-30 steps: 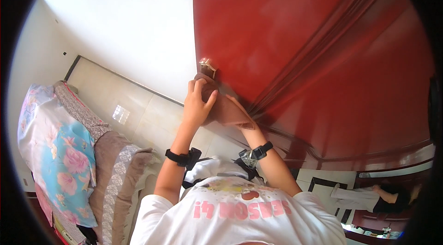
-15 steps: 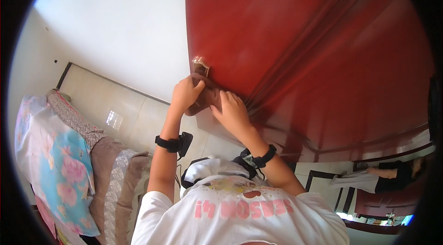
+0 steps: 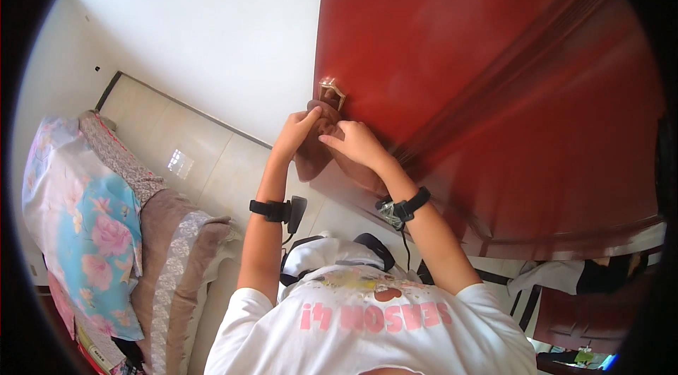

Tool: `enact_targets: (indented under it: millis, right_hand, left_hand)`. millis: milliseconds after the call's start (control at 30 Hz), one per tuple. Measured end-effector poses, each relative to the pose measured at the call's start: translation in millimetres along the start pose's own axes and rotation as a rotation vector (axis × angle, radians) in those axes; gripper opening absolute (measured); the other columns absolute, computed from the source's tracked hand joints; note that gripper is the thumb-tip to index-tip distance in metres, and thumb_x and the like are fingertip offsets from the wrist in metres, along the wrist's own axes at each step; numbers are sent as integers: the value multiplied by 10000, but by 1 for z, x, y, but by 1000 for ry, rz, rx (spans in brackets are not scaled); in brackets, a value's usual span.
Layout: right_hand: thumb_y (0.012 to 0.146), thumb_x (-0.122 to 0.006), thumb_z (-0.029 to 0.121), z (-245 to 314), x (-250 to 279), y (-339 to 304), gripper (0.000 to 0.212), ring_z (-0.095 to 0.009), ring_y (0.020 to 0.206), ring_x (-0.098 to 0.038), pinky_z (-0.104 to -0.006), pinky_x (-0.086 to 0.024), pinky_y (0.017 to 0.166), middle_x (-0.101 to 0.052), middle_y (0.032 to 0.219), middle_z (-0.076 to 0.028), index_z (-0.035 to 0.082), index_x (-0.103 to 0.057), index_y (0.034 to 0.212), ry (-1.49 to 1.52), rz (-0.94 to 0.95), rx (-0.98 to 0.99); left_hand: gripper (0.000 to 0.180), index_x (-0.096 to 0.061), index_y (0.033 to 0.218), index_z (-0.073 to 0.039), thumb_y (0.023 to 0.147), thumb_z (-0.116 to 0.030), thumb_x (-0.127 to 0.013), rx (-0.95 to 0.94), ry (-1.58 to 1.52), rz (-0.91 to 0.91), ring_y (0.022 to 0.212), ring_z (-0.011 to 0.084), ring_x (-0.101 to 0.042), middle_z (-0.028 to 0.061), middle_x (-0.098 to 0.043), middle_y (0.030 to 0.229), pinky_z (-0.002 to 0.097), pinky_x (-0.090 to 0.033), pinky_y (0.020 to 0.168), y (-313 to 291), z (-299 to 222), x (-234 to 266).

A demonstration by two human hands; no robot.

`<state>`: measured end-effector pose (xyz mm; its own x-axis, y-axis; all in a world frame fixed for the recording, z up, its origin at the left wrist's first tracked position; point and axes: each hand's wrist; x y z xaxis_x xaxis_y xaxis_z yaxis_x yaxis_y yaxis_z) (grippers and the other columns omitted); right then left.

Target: The person cleans bedroom furniture by wiping down a bedside table, a bed headboard, and a wooden door with a cloth.

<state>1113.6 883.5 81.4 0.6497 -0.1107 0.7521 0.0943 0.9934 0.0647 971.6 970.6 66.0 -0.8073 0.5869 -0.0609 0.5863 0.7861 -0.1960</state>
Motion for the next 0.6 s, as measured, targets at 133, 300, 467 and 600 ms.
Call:
enact_targets:
  millis: [133, 300, 467, 600]
  right_hand:
    - [780, -633, 380, -15, -9, 4, 439, -186, 799, -601, -283, -442, 740, -646, 833, -107, -44, -620, 892, 764, 213, -63]
    - [827, -578, 258, -28, -3, -7, 334, -131, 991, -504, -258, -386, 848, -584, 1048, -88, -23, -598, 1007, 1015, 259, -457]
    - [836, -535, 246, -50, -12, -8, 302, -128, 1003, -493, -264, -390, 849, -567, 1080, -77, 2, -594, 1004, 1016, 304, -240]
    - [870, -471, 236, -45, -22, -34, 324, -126, 969, -495, -279, -406, 825, -541, 1107, -37, 44, -517, 1126, 1114, 165, -103]
  left_hand:
    - [315, -636, 907, -8, 827, -291, -523, -167, 276, 22, 761, 177, -590, 104, -637, 800, 288, -435, 735, -4, -12, -4]
    - [101, -648, 770, -200, 753, -171, -553, -227, 1233, -230, 723, 208, -602, 21, -629, 741, 375, -354, 743, -21, -47, -39]
    - [119, -588, 786, -62, 728, -156, -544, -396, 1942, -610, 706, 161, -556, 34, -578, 715, 300, -356, 711, -16, -25, -77]
    - [122, -570, 794, -51, 750, -144, -505, -517, 1801, -598, 720, 173, -527, 42, -539, 720, 307, -359, 697, -18, -16, -65]
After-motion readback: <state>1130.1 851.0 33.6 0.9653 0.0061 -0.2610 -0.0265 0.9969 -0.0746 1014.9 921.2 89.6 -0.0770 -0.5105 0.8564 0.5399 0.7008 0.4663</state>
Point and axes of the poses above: each hand's wrist, its own y-axis towards the middle knuckle, its own x-axis out of the back of the hand, z = x × y
